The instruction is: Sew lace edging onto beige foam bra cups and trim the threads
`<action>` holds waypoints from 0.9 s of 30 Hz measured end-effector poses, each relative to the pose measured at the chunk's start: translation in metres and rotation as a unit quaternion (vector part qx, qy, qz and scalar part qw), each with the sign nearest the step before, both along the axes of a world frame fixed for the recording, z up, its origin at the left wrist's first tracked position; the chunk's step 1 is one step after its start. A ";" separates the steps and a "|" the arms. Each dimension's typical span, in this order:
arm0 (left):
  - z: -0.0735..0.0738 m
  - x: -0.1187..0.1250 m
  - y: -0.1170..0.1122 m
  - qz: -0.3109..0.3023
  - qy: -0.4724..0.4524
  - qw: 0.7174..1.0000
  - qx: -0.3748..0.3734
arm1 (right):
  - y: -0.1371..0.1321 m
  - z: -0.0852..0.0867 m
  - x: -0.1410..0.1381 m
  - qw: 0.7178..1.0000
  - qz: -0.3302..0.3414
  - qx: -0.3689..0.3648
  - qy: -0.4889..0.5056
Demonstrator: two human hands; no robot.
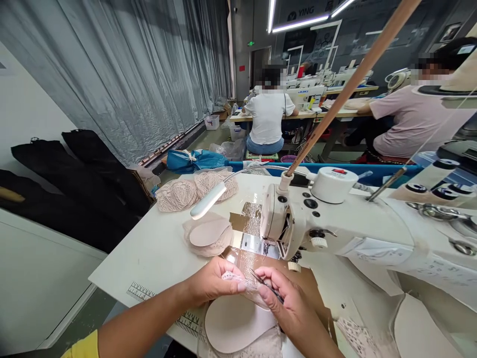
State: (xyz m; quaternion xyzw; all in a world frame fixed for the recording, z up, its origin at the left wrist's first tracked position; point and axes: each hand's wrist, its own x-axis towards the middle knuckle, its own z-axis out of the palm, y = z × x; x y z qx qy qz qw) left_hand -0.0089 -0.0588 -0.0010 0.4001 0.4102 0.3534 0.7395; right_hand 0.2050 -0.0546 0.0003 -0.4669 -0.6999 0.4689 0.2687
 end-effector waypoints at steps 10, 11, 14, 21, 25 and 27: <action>-0.007 0.000 0.001 -0.016 0.025 0.999 0.014 | 0.002 0.011 0.001 0.998 0.066 -0.013 -0.018; -0.008 0.000 0.001 -0.017 0.033 0.999 0.015 | 0.002 0.012 -0.001 0.997 0.067 -0.014 -0.020; -0.011 -0.001 0.001 -0.023 0.051 0.998 0.025 | 0.001 0.014 -0.007 0.997 0.077 -0.020 -0.024; -0.003 0.003 0.000 -0.020 0.045 0.998 0.034 | 0.001 0.008 -0.008 1.000 0.000 -0.015 0.027; 0.002 0.000 0.004 -0.045 0.071 0.994 0.068 | 0.003 -0.003 -0.004 0.998 -0.040 0.003 0.038; 0.011 -0.007 0.003 -0.092 0.135 0.979 0.124 | 0.003 -0.004 -0.003 0.998 -0.051 0.019 0.039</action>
